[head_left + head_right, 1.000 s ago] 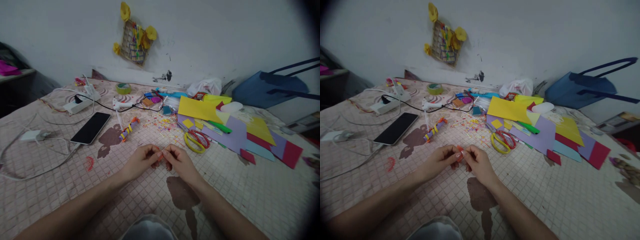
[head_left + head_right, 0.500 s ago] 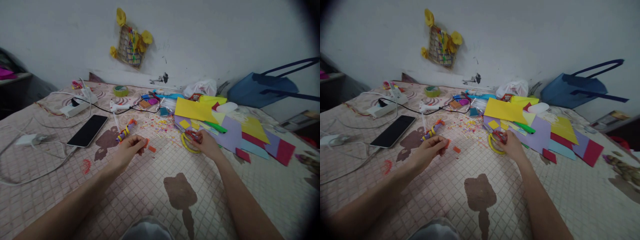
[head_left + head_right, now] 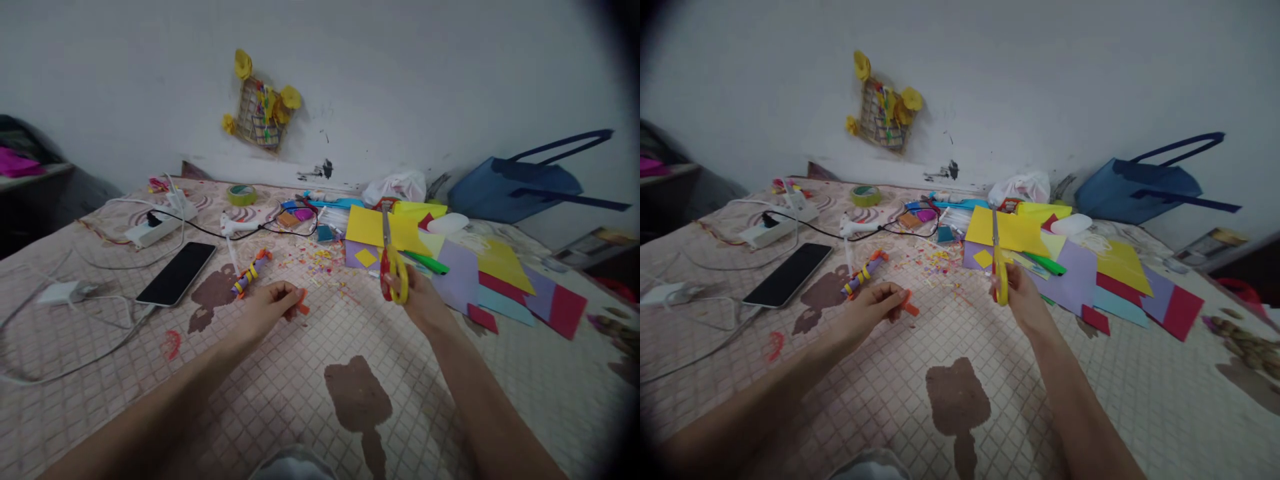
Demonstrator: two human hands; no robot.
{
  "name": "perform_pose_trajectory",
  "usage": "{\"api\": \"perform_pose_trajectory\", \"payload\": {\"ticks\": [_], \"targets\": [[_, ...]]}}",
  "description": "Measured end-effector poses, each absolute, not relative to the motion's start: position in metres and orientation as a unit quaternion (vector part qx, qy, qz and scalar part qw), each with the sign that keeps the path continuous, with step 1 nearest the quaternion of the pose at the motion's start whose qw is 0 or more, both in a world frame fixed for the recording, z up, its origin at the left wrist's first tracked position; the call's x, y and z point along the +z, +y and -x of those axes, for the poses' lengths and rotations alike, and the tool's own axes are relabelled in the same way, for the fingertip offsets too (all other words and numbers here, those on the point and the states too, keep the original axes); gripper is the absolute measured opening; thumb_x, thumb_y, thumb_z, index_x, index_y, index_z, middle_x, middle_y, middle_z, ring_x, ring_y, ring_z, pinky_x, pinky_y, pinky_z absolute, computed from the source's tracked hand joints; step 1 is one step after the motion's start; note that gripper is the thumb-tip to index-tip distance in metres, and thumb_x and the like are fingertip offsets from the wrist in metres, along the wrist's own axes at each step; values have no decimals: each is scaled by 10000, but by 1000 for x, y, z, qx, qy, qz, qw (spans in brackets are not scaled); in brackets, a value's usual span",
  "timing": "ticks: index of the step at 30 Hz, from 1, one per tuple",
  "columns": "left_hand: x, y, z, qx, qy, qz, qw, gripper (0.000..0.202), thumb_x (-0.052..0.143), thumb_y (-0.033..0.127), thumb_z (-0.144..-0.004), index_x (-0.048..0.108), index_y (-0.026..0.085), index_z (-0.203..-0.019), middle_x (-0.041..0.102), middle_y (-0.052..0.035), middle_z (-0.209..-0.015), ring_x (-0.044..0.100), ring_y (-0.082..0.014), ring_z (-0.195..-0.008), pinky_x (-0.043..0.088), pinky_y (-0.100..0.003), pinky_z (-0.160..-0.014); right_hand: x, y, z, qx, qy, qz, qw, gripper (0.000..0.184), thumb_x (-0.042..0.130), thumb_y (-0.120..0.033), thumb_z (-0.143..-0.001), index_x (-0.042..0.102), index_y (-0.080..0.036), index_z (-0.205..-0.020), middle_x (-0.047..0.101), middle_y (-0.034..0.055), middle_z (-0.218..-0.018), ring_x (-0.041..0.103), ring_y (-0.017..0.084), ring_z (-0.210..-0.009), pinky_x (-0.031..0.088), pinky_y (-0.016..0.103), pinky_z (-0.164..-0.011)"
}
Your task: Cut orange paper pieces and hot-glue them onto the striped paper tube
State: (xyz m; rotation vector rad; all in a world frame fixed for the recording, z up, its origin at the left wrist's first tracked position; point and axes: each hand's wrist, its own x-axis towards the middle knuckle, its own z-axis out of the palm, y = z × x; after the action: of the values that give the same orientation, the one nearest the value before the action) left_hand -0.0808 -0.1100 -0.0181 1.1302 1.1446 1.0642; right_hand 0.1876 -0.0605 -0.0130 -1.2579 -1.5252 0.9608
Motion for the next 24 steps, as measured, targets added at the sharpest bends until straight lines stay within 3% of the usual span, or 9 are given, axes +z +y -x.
{"api": "perform_pose_trajectory", "payload": {"ticks": [3,6,12,19,24], "targets": [[-14,-107,70,439,472,-482,593,256,632,373,-746,547,138,-689,551,16,-580,486,-80,-508,398,-207,-515,-10,-75,-159,483,-569,426,511,254,672,-347,-691,484,-218,-805,458,-41,-659,441,109,-553,386,247,-508],[-15,-108,61,427,450,-489,613,239,622,360,-757,552,136,-713,553,15,-589,495,-80,-511,415,-215,-524,-16,-88,-136,519,-556,403,509,245,683,-318,-688,471,-213,-748,464,-46,-642,436,100,-541,387,238,-495],[-21,-117,52,419,452,-519,592,242,608,358,-767,552,128,-716,533,22,-567,489,-75,-489,405,-209,-501,-27,-106,-117,560,-543,404,478,327,702,-299,-698,449,-222,-890,586,1,-908,500,86,-548,429,239,-496],[-21,-127,50,400,453,-565,562,232,607,350,-770,563,126,-730,539,15,-606,492,-79,-518,406,-210,-507,-21,-113,-106,585,-524,398,474,325,724,-264,-662,456,-217,-841,506,-62,-676,490,96,-575,397,222,-539],[-24,-125,52,404,446,-532,596,238,638,348,-748,553,126,-725,554,11,-595,506,-84,-526,415,-216,-527,-22,-114,-105,581,-525,413,465,337,713,-293,-667,447,-221,-861,452,-65,-673,412,84,-539,334,205,-474]]}}
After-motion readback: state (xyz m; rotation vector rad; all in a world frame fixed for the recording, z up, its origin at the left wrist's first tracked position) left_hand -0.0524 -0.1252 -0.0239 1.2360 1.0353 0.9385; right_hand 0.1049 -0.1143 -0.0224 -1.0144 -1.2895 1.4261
